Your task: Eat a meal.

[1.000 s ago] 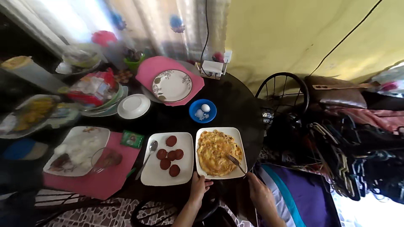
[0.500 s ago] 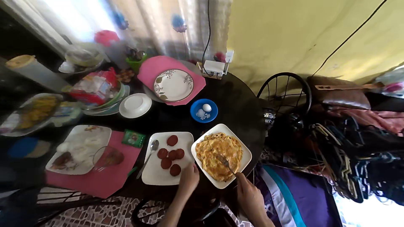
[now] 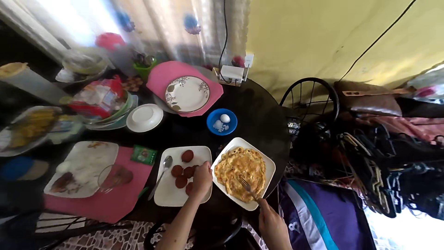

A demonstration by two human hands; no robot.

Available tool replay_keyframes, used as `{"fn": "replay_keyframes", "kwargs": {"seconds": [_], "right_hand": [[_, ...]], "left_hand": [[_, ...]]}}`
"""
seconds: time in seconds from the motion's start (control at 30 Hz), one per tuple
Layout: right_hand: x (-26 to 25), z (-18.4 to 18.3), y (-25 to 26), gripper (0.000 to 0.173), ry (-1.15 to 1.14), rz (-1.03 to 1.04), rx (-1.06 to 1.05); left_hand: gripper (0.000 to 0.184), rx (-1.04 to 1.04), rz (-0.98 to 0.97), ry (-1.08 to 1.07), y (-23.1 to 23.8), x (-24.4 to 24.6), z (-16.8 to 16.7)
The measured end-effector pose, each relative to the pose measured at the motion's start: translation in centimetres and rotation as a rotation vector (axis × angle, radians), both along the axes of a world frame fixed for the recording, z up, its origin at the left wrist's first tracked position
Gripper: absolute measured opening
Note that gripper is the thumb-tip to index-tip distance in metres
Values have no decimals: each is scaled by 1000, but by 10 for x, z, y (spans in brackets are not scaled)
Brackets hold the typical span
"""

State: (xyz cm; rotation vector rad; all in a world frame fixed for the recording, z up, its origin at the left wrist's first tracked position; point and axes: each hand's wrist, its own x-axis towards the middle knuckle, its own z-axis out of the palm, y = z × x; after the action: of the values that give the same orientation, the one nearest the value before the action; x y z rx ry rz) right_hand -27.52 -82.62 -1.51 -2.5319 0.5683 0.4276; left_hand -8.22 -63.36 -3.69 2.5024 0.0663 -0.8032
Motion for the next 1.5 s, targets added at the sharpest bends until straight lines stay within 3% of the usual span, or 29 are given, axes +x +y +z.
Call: {"fn": "replay_keyframes", "kwargs": {"seconds": [0.23,0.47,0.83,1.0,1.3,1.43,1.5], "right_hand": [[-7,-7,7,40,-29,42,-57],[-12,-20,8,44,50,74,-72],[-29,-53,1,49,-189,98,-165],[-25,-47,5,45,-7,-22,33],[-13,-53,-19,31,-52,-145,482],[-18,-29,-17,39,-114,-59,58],[-25,-23,-13,41,-147,-55,-42]], "left_hand": [[33,-179,220,220,-12,-54,-15],[36,-297,351,264,-32,-79,-17],[37,-580,616,357,-43,-103,-32],[37,-636,645,369,-42,-104,-36],[33,-563,564,407,-38,-101,-31],[31,-575,564,424,-40,-101,-29],[31,-587,560,420,-42,-103,-29]]}}
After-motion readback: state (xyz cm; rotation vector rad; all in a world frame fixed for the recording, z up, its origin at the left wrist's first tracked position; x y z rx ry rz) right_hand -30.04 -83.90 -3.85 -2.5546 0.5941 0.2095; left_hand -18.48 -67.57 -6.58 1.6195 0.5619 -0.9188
